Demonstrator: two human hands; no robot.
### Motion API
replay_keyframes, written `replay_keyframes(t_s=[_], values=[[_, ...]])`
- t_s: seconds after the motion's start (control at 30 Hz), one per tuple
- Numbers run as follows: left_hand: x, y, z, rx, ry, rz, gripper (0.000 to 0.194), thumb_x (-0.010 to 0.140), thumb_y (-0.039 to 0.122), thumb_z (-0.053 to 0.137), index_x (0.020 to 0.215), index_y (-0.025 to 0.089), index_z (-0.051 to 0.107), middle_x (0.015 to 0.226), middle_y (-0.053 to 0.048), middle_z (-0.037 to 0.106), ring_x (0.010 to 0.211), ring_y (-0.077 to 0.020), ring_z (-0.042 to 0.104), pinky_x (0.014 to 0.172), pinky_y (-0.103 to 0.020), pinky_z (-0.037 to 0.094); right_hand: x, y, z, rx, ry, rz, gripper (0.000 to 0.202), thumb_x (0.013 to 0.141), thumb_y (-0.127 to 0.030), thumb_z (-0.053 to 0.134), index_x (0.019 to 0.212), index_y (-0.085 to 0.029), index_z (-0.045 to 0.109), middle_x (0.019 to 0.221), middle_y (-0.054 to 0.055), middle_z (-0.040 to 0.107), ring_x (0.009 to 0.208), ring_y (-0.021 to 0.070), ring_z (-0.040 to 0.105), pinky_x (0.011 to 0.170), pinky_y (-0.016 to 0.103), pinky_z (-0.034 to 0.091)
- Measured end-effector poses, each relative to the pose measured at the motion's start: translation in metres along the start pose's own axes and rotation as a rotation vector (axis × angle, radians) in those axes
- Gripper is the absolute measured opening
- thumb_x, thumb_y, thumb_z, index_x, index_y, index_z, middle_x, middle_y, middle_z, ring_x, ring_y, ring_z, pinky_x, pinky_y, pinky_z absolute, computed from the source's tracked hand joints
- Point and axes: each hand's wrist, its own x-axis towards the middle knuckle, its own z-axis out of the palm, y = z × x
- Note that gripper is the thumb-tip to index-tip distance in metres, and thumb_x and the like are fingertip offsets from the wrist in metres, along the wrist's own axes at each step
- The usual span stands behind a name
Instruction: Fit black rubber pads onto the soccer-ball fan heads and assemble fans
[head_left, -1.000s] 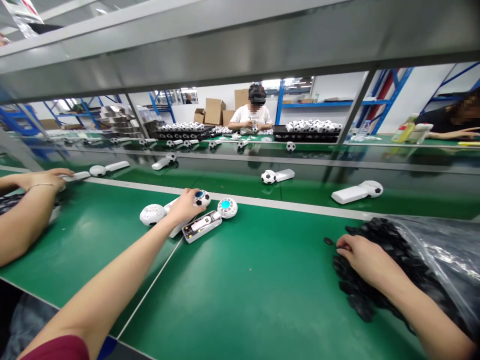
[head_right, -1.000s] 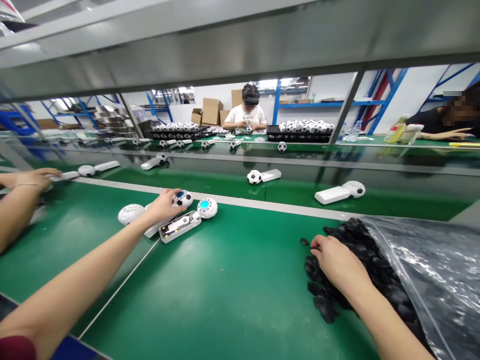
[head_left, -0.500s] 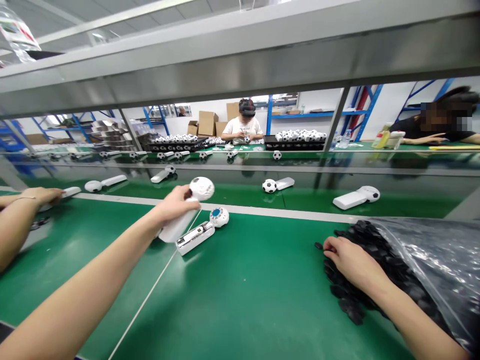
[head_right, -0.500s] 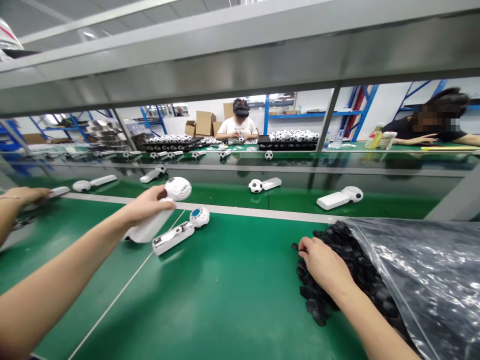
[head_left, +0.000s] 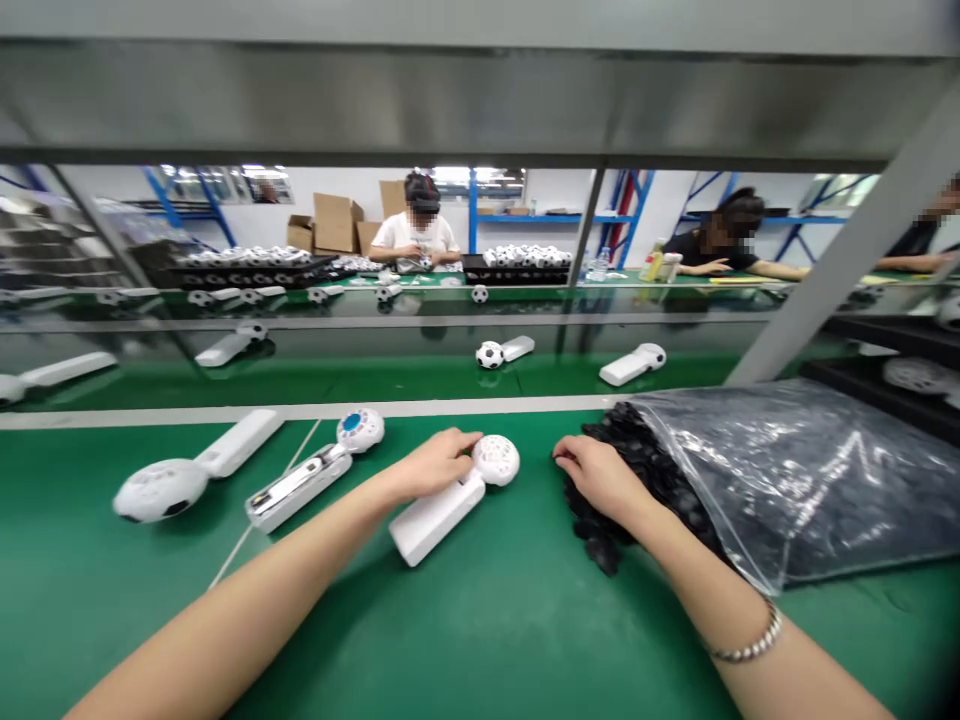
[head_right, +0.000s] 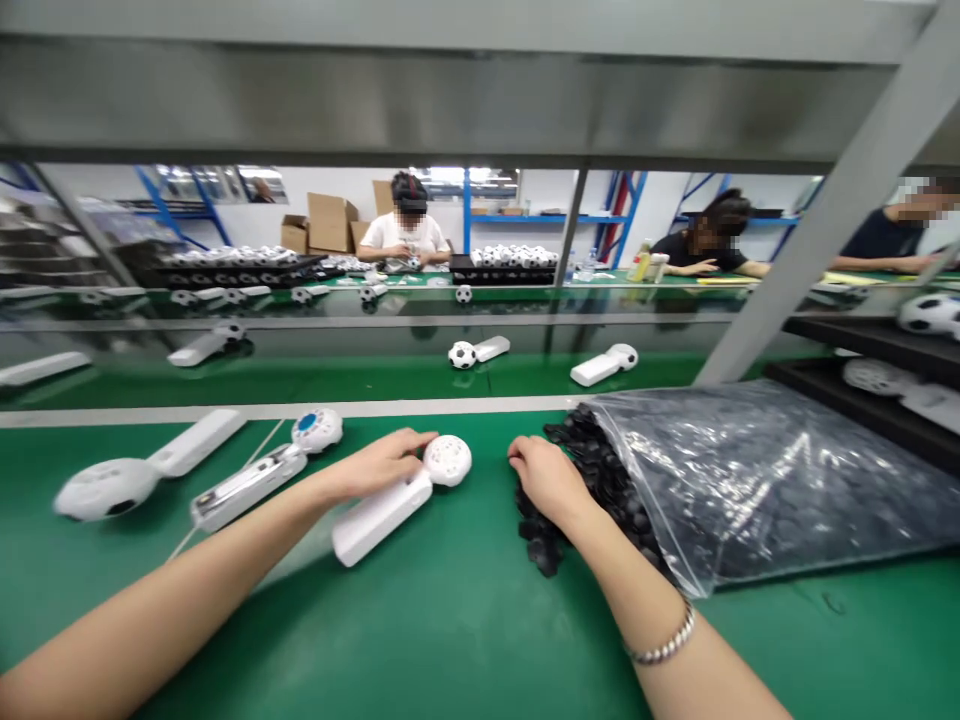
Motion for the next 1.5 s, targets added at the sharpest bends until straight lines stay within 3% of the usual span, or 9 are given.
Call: replay_keyframes(t_s=[0.13, 0.27, 0.53, 0.77, 0.9, 1.03, 1.33, 1.4, 1.5], values=[[0.004, 0.001, 0.012, 0.203, 0.059, -0.017, 0.077, 0.07, 0.05, 0.053, 0.136, 0.021, 0.027, 0.135, -0.01, 0.038, 0.121, -0.0296, 0.037, 0.097, -0.04, 0.034, 0.0, -0.006, 0.0, 0.264, 0.072, 0.028, 0.009, 0.08, -0.022, 0.047, 0.08, -0.019, 0.055, 0.072, 0.0, 0.06, 0.066, 0.0132, 0.056, 0.065, 0.025, 0.044], [0.008, -0.002, 0.023, 0.39, 0.052, -0.027, 0.105, 0.054, 0.054, 0.066, 0.139, 0.02, 0.015, 0.139, -0.012, 0.031, 0.127, -0.0366, 0.025, 0.098, -0.047, 0.029, -0.002, -0.02, 0.001, 0.537, 0.088, -0.007, 0.009, 0.078, -0.027, 0.052, 0.078, -0.018, 0.056, 0.076, 0.0, 0.058, 0.069, 0.0119, 0.054, 0.064, 0.023, 0.043], [0.012, -0.01, 0.024, 0.385, 0.042, 0.079, 0.084, 0.059, 0.031, 0.061, 0.134, 0.02, 0.026, 0.132, -0.011, 0.039, 0.119, -0.0321, 0.037, 0.094, -0.04, 0.036, -0.009, -0.042, 0.01, 0.653, -0.043, -0.12, 0.007, 0.078, -0.023, 0.055, 0.08, -0.017, 0.059, 0.074, 0.0, 0.058, 0.067, 0.011, 0.051, 0.065, 0.024, 0.042], [0.011, -0.003, 0.025, 0.373, 0.094, 0.1, 0.075, 0.067, 0.061, 0.054, 0.127, 0.018, 0.039, 0.123, -0.012, 0.048, 0.113, -0.0314, 0.043, 0.09, -0.04, 0.038, -0.007, -0.039, 0.016, 0.537, 0.062, -0.185, 0.002, 0.077, -0.02, 0.057, 0.078, -0.018, 0.058, 0.077, 0.0, 0.055, 0.071, 0.0112, 0.052, 0.069, 0.025, 0.044], [0.009, 0.006, 0.022, 0.401, 0.097, 0.102, 0.062, 0.072, 0.056, 0.051, 0.12, 0.019, 0.045, 0.121, -0.01, 0.051, 0.109, -0.0315, 0.047, 0.083, -0.037, 0.042, -0.004, -0.034, 0.021, 0.543, 0.097, -0.157, 0.01, 0.073, -0.021, 0.062, 0.081, -0.019, 0.056, 0.092, 0.003, 0.055, 0.09, 0.0157, 0.052, 0.072, 0.027, 0.046], [0.007, 0.011, 0.021, 0.421, 0.091, 0.087, 0.055, 0.073, 0.052, 0.051, 0.117, 0.019, 0.048, 0.118, -0.01, 0.053, 0.106, -0.0307, 0.05, 0.076, -0.035, 0.044, -0.002, -0.028, 0.029, 0.701, -0.016, -0.099, 0.037, 0.075, -0.025, 0.06, 0.109, -0.023, 0.046, 0.116, 0.006, 0.052, 0.103, 0.0177, 0.052, 0.077, 0.031, 0.048], [0.009, 0.008, 0.024, 0.384, 0.083, 0.109, 0.051, 0.075, 0.051, 0.049, 0.116, 0.02, 0.047, 0.111, -0.008, 0.056, 0.097, -0.0272, 0.055, 0.074, -0.034, 0.044, 0.003, -0.029, 0.031, 0.83, -0.083, -0.134, 0.035, 0.076, -0.023, 0.059, 0.109, -0.021, 0.047, 0.109, 0.005, 0.057, 0.099, 0.0152, 0.056, 0.085, 0.031, 0.047], [0.009, 0.006, 0.023, 0.401, 0.067, 0.126, 0.058, 0.072, 0.053, 0.051, 0.12, 0.022, 0.043, 0.117, -0.007, 0.054, 0.1, -0.0273, 0.054, 0.077, -0.034, 0.044, 0.006, -0.024, 0.021, 0.775, -0.049, -0.088, 0.03, 0.076, -0.025, 0.059, 0.104, -0.019, 0.051, 0.104, 0.005, 0.06, 0.094, 0.0144, 0.058, 0.084, 0.03, 0.047], [0.006, 0.006, 0.018, 0.504, 0.016, 0.191, 0.069, 0.066, 0.046, 0.06, 0.126, 0.023, 0.036, 0.123, -0.007, 0.05, 0.106, -0.028, 0.05, 0.083, -0.037, 0.041, 0.009, -0.007, -0.001, 0.495, 0.155, 0.065, 0.015, 0.079, -0.026, 0.055, 0.09, -0.017, 0.057, 0.092, 0.004, 0.062, 0.083, 0.0131, 0.058, 0.079, 0.028, 0.046]])
